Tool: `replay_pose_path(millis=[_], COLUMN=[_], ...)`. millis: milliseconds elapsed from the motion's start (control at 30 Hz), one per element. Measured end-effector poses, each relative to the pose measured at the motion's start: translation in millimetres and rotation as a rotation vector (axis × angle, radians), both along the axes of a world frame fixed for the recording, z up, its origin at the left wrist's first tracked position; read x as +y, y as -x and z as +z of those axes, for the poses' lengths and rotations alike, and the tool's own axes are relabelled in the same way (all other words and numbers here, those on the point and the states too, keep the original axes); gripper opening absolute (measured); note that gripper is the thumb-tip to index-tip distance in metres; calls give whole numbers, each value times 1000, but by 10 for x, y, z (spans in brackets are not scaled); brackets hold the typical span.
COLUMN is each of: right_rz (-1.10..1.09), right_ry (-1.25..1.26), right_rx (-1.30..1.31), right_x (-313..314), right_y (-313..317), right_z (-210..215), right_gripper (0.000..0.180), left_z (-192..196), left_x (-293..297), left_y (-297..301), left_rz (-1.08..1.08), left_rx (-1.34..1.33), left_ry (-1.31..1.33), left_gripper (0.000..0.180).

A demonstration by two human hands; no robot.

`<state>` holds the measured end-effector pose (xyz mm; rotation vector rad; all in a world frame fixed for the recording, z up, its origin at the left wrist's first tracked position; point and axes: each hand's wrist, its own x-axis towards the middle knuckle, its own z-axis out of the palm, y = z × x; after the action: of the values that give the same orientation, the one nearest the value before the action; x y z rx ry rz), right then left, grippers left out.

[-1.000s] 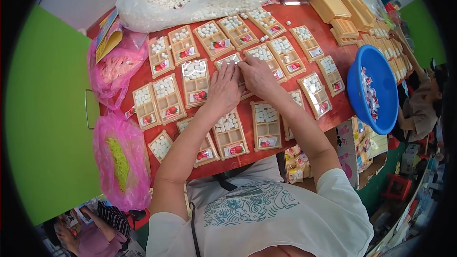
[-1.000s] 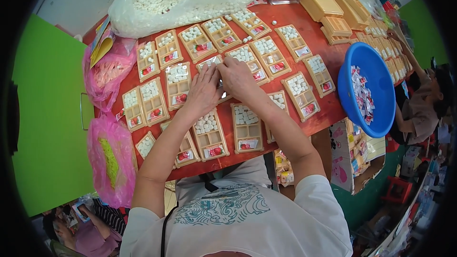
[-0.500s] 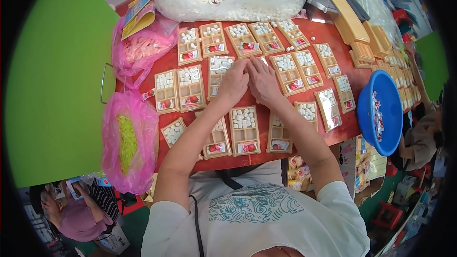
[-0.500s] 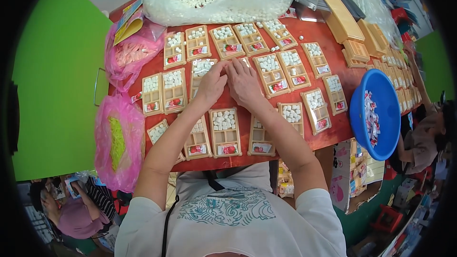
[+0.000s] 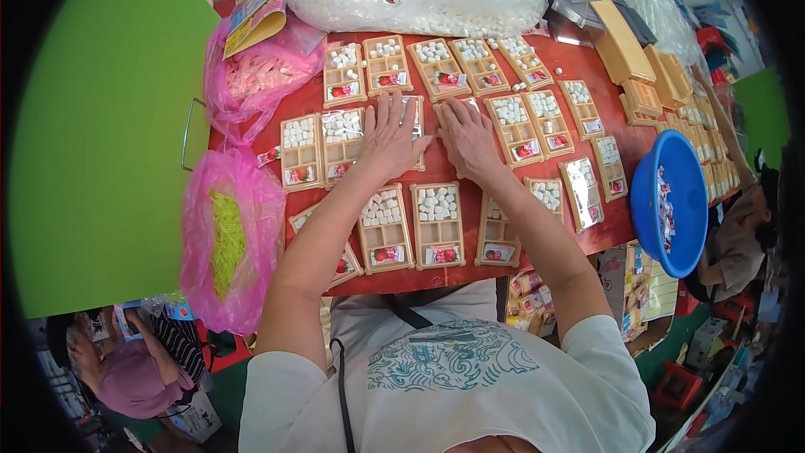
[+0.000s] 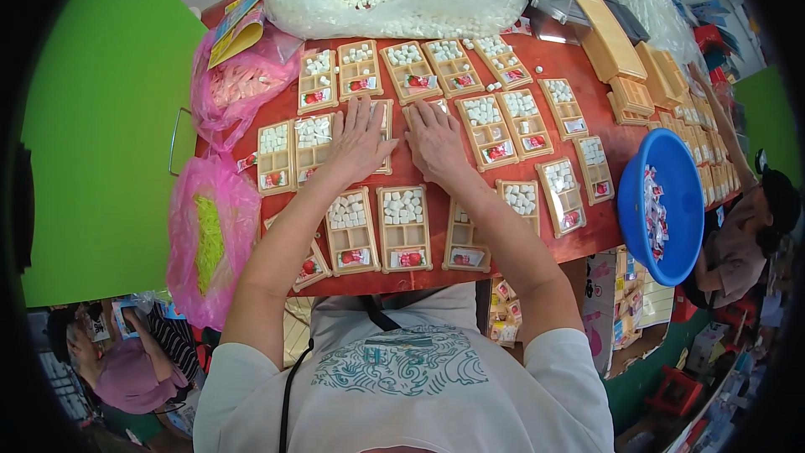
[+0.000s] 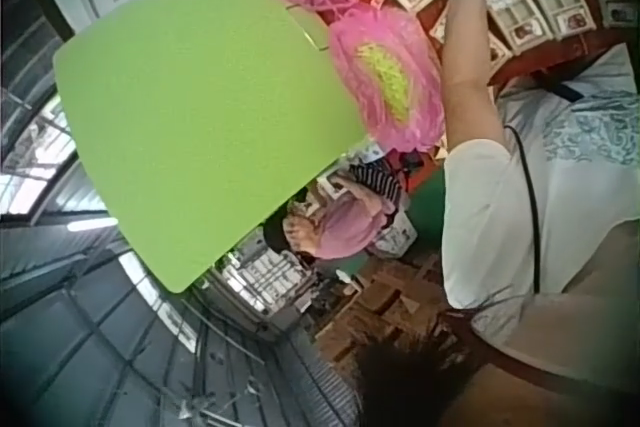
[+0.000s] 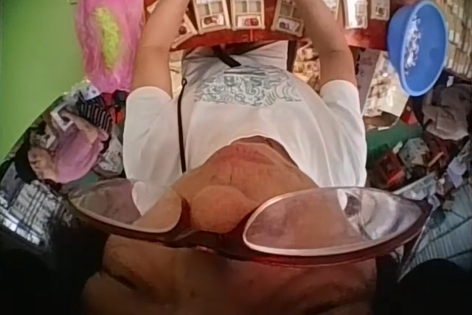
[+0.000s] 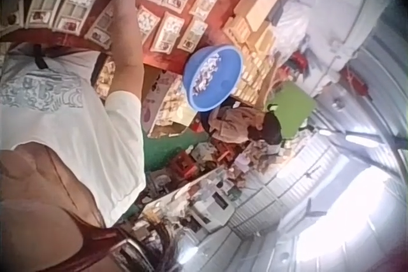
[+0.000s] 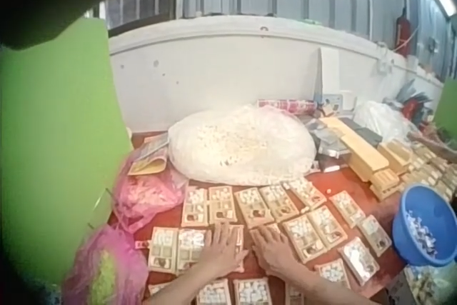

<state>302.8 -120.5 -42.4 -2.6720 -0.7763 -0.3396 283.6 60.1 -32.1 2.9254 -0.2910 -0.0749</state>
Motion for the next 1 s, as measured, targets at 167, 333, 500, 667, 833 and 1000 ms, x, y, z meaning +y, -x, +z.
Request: replay_pose_path(millis=[167,333,500,667,833,1000], right_rz=[46,31,39,11,23,5], right_ry=[5,-12,11,50,43,37], right_rx=[23,-161,-172,-155,-121,-77], right_x=[9,36,63,92,96,92], right_y=[-68,-72,-79,-85,-123,-102], right_z=[30,-31,-75,-69,-19,-46], right_gripper=[40,39,41,46,47,48], left_z=[-151,-97,5,-202,-171,-173], left_x=[52,5,-40,17,30,50], left_y=[-21,15,-1,-35,-29,78], left_rz=[-42,-47,-36,-90,-108,-99], left_rx=[-72,-89,-42,-189,-179,-143], left_ry=[-4,51,-38,-51,-32,-33], left_gripper=[75,73,73,73,69,68])
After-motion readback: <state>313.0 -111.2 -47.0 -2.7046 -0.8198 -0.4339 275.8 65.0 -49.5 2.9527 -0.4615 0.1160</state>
